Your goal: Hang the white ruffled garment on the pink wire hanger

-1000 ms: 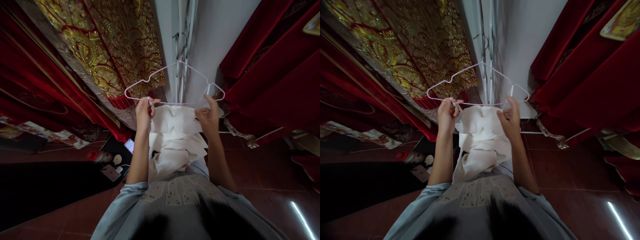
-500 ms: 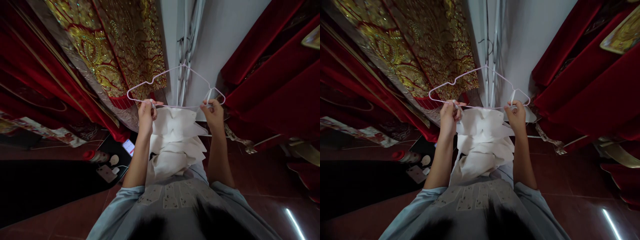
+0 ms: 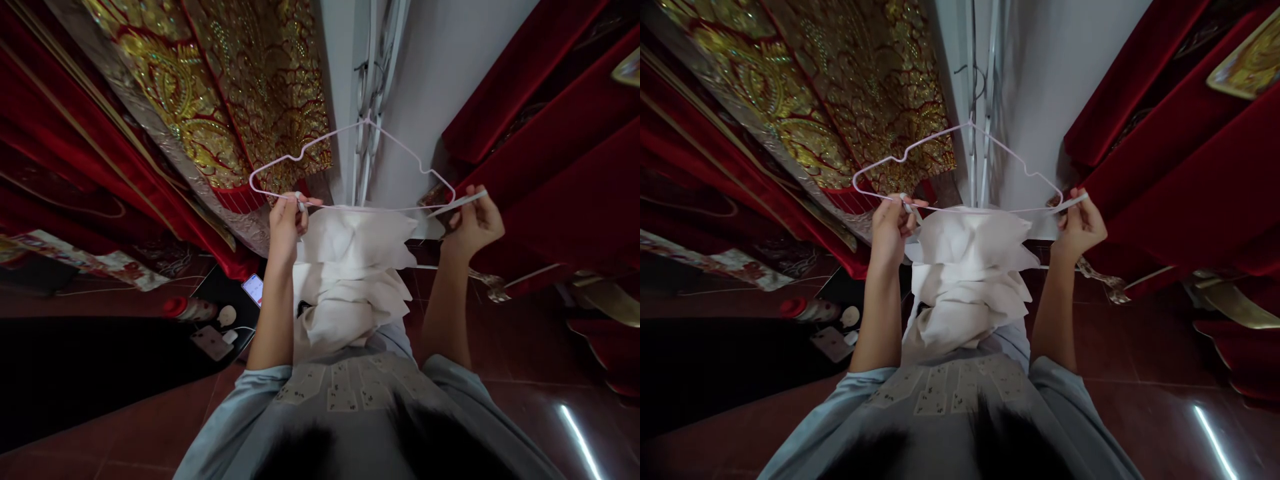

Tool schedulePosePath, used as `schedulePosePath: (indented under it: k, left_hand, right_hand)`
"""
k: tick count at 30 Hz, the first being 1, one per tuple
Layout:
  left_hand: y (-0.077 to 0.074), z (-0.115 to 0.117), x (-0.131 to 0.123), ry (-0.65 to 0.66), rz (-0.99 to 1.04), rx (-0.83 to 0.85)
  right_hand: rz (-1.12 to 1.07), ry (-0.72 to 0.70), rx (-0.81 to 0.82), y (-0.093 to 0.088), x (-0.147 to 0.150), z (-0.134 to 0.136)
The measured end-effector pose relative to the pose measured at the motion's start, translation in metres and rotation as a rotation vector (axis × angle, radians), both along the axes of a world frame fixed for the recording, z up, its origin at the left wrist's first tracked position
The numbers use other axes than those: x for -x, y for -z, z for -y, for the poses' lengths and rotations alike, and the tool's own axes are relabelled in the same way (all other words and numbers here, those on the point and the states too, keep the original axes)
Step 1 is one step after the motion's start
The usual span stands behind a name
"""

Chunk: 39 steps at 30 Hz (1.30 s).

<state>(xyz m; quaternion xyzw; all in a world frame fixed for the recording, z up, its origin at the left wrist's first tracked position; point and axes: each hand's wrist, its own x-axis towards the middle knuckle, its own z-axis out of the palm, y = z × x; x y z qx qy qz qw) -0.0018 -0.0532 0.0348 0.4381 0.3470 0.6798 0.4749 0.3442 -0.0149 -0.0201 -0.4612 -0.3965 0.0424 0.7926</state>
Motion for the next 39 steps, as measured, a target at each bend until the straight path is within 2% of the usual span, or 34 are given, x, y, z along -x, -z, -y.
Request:
schedulePosePath:
  k: [2,4,9,12,15,21,23,26,32,34,37,39]
  left_hand:
    - [0.002,0.0,-0.001,-0.002,0.012,0.018]
    - [0.004,0.001,-0.004,0.003,0.01,0.039]
    - [0.011,0.003,-0.012,0.023,0.001,0.03]
    - [0.016,0.0,-0.006,-0.015,0.018,-0.007]
    - [0.021,-0.006,0.013,-0.167,0.025,-0.072]
    - [0.033,-0.028,0.062,-0.612,-0.073,-0.231]
    - [0.03,-0.035,0.072,-0.674,-0.081,-0.275]
    - [0.014,-0.042,0.08,-0.58,-0.123,-0.313]
    - [-0.044,-0.053,0.076,-0.112,-0.389,-0.2]
    - [-0.059,-0.059,0.069,-0.019,-0.472,-0.176]
    - [-0.066,-0.066,0.059,0.001,-0.457,-0.168]
    - [-0.06,-0.069,0.055,-0.02,-0.419,-0.171]
  right_hand:
    - [-0.041,0.071,-0.009,0.003,0.015,0.011]
    - [-0.032,0.032,0.019,0.003,0.033,0.022]
    - [0.23,-0.349,0.183,-0.004,0.067,0.036]
    - [0.332,-0.472,0.24,-0.009,0.072,0.039]
    - [0.343,-0.486,0.248,-0.012,0.072,0.041]
    - [0.346,-0.512,0.304,-0.01,0.072,0.042]
    - [0.364,-0.52,0.325,-0.01,0.071,0.042]
    - [0.356,-0.518,0.296,-0.01,0.071,0.042]
    - [0.333,-0.52,0.294,-0.011,0.073,0.044]
    - [0.334,-0.515,0.284,-0.011,0.072,0.044]
    - [0.355,-0.538,0.289,-0.01,0.07,0.043]
    - [0.37,-0.552,0.312,-0.01,0.068,0.043]
